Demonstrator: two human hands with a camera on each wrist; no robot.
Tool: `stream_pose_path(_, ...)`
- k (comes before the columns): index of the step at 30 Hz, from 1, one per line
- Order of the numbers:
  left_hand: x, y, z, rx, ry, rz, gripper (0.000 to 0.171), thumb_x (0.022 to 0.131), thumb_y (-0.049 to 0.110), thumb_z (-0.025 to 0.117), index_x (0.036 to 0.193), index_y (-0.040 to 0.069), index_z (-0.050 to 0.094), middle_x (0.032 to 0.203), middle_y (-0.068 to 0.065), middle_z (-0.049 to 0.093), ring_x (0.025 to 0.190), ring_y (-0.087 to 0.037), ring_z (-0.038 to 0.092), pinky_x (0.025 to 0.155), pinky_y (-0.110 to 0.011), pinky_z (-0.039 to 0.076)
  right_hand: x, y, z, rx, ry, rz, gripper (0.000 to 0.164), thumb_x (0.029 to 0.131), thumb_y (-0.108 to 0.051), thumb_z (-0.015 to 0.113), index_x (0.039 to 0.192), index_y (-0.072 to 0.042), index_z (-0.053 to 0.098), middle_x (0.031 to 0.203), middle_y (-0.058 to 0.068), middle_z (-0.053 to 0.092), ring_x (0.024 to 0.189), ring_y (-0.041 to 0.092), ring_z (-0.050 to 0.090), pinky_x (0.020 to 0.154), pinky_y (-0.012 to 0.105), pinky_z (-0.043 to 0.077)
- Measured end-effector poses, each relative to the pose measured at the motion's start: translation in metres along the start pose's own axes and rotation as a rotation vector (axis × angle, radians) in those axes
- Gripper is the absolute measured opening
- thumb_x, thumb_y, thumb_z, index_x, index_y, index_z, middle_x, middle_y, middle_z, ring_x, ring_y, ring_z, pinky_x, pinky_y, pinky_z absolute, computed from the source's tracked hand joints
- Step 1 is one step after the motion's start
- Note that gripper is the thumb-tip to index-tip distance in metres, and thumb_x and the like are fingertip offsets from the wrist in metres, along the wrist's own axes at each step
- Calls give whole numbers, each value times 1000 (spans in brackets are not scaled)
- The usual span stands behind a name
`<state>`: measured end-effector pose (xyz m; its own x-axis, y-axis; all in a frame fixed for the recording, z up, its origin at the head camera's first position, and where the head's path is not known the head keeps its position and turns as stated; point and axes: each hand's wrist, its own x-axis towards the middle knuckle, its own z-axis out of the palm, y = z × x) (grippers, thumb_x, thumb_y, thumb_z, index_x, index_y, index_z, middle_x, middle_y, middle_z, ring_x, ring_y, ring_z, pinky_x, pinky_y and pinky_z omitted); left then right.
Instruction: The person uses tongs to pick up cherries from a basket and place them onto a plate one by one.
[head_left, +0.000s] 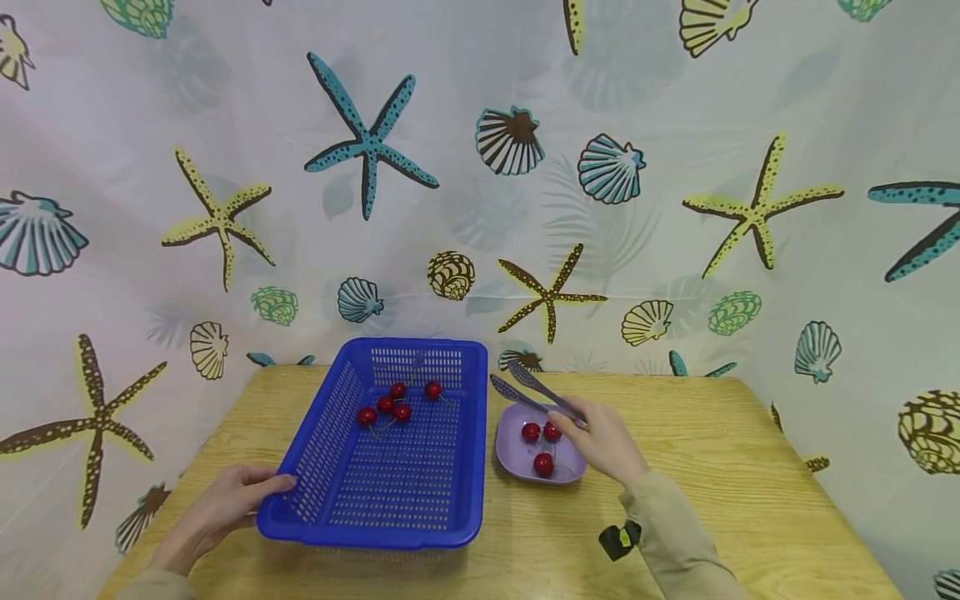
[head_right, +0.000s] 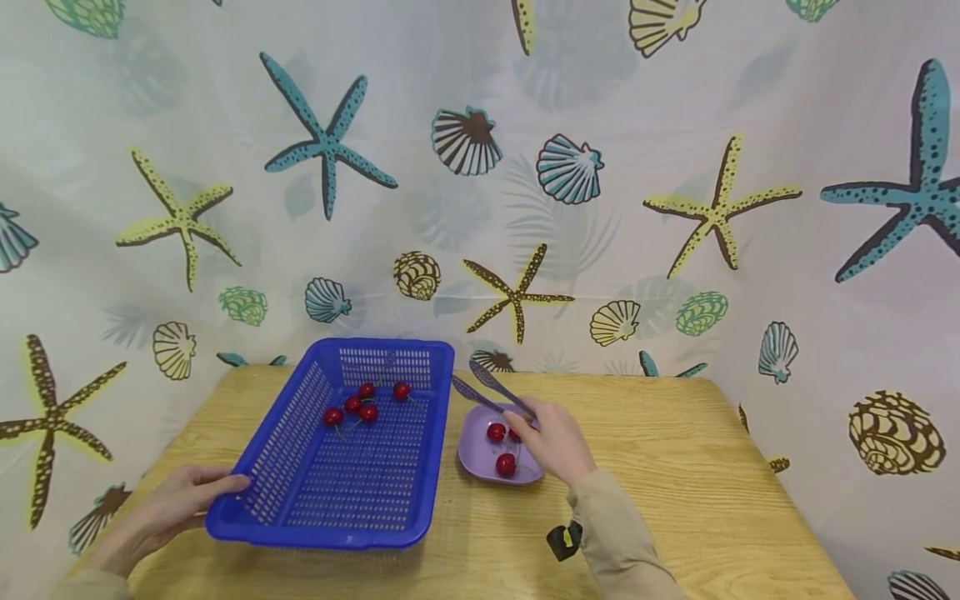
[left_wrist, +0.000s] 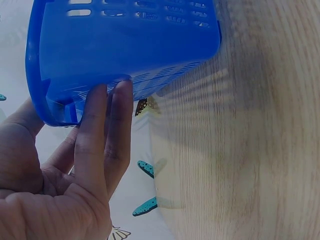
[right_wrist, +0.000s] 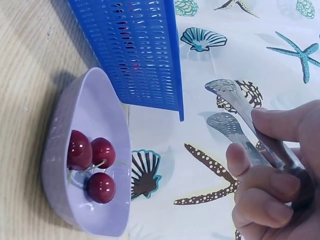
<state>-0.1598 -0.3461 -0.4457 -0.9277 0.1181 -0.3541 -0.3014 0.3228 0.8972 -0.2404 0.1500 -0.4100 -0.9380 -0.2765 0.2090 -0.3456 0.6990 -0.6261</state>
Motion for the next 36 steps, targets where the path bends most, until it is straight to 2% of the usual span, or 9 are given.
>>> stream_pose_path(4,0,-1,0,0,-3,3,58,103,27,57,135,-21,48,109,-12,76,94,-19,74,81,-38,64,7,-6,-1,-14,-2,-30,42,101,-28,60,131,1,63,120,20,72,115,39,67,100,55,53)
stream_pose_path(7,0,-1,-1,1,-2,-1,58,103,27,57,135,-21,49,109,-11,76,94,-18,74,81,-38,64,13,-12,-3,-41,-7,-52,34,102,-29,59,122,-4,69,105,13,75,100,29,70,91,50,56)
stream_pose_path(11,1,-1,-1,-2,-2,-1,58,103,26,56,135,-21,48,110,-12,75,94,-18,74,80,-38,64,21,-21,-5,-62,-24,-69,30,102,-28,58,118,-6,71,95,9,73,88,22,64,82,43,53)
stream_pose_path(17,0,-1,0,-5,-2,1,58,103,26,57,135,-21,48,110,-12,75,94,-18,74,80,-38,64,32,-33,-7,-109,-50,-69,38,102,-28,58,127,0,66,120,19,71,112,36,67,97,53,54)
stream_pose_path(22,0,-1,0,-7,-5,1,59,102,27,57,135,-21,48,110,-11,75,95,-18,74,81,-38,64,42,-40,-8,-147,-89,-65,33,101,-29,59,115,-1,71,102,14,73,90,26,66,83,44,55)
stream_pose_path(25,0,0,0,-4,-6,0,60,102,27,58,136,-21,47,110,-11,75,95,-18,74,82,-38,64,48,-46,-9,-149,-118,-68,36,101,-29,59,117,1,70,102,14,72,88,25,63,82,43,53)
stream_pose_path(27,-1,0,0,-1,-7,1,60,102,28,58,136,-21,47,111,-12,75,96,-19,74,82,-39,64,51,-51,-9,-163,-122,-69,39,101,-29,59,121,2,68,109,14,73,94,24,64,86,42,54)
stream_pose_path(31,-1,0,1,-3,-8,1,60,102,28,58,136,-21,47,111,-11,75,96,-19,74,82,-39,64,60,-60,-9,-159,-164,-70,32,101,-28,60,108,0,71,86,8,68,72,18,55,68,32,48)
stream_pose_path(36,-1,1,1,-9,-22,13,59,102,27,59,135,-20,49,109,-9,75,95,-18,74,82,-38,64,72,-68,-7,-154,-210,-74,27,100,-25,61,83,-5,66,65,-2,45,54,10,35,52,22,29)
